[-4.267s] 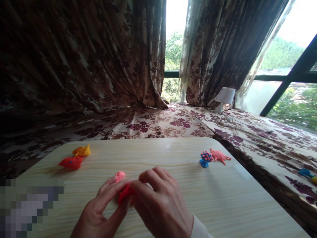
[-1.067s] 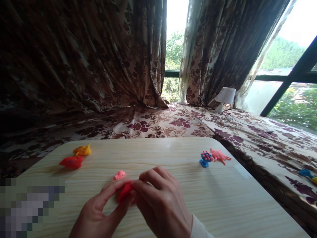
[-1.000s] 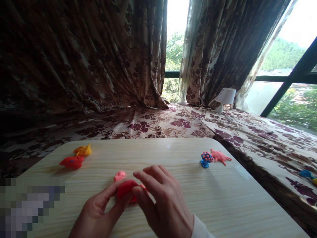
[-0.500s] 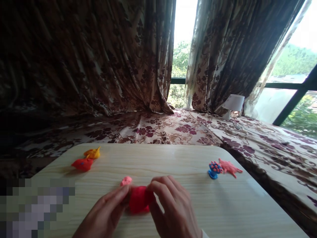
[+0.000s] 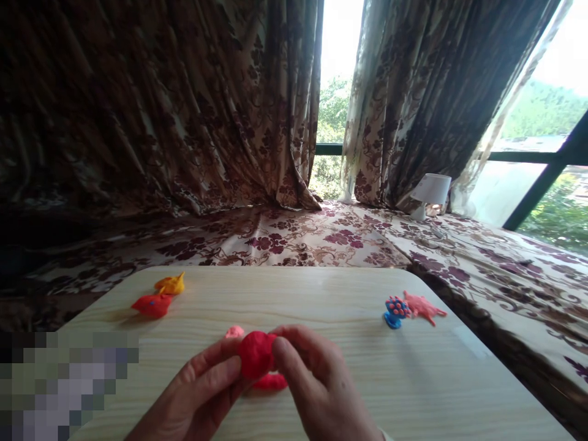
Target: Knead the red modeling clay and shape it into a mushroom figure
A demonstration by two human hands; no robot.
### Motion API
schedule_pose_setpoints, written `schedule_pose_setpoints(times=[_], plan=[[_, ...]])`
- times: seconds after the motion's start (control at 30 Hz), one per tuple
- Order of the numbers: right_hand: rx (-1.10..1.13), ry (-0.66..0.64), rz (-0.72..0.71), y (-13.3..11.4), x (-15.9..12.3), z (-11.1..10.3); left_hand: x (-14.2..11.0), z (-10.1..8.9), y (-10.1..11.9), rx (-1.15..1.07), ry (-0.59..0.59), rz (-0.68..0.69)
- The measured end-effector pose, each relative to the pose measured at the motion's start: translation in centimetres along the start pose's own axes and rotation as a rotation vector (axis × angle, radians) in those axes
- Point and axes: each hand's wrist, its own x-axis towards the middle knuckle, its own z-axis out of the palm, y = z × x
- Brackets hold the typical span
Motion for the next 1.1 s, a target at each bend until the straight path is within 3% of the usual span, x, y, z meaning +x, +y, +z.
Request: schedule_pose_setpoints(times=[0.1, 0.17, 0.3, 0.47, 0.63, 0.93, 1.1], plan=[[0.088, -0.02, 0.17, -0.68, -0.04, 0.32, -0.11, -0.06, -0.1, 0.035, -0.014, -0.011], [0.102, -0.052, 0.211, -0.95, -0.07, 0.39, -0.14, -0.15, -0.11, 0.107, -0.021, -0.004], [0.054, -0.119, 0.203, -1.07, -0.12, 0.33, -0.18, -0.28, -0.07, 0.284, -0.041, -0.025], [-0.031, -0.138, 0.183, -0.71, -0.16, 0.27, -0.26, -0.22, -0.03, 0.264, -0.087, -0.069], [-0.008, -0.071, 0.178, -0.74, -0.05, 0.21, -0.26, 0.01, 0.17, 0.223, -0.003, -0.04], [-0.035, -0.128, 0.098, -0.75, -0.08, 0.25, -0.28, -0.03, -0.18, 0.322, 0.046, 0.019], [-0.022, -0.149, 0.134, -1.07, -0.27, 0.31, -0.3, 0.42, 0.24, 0.4, -0.069, 0.017]])
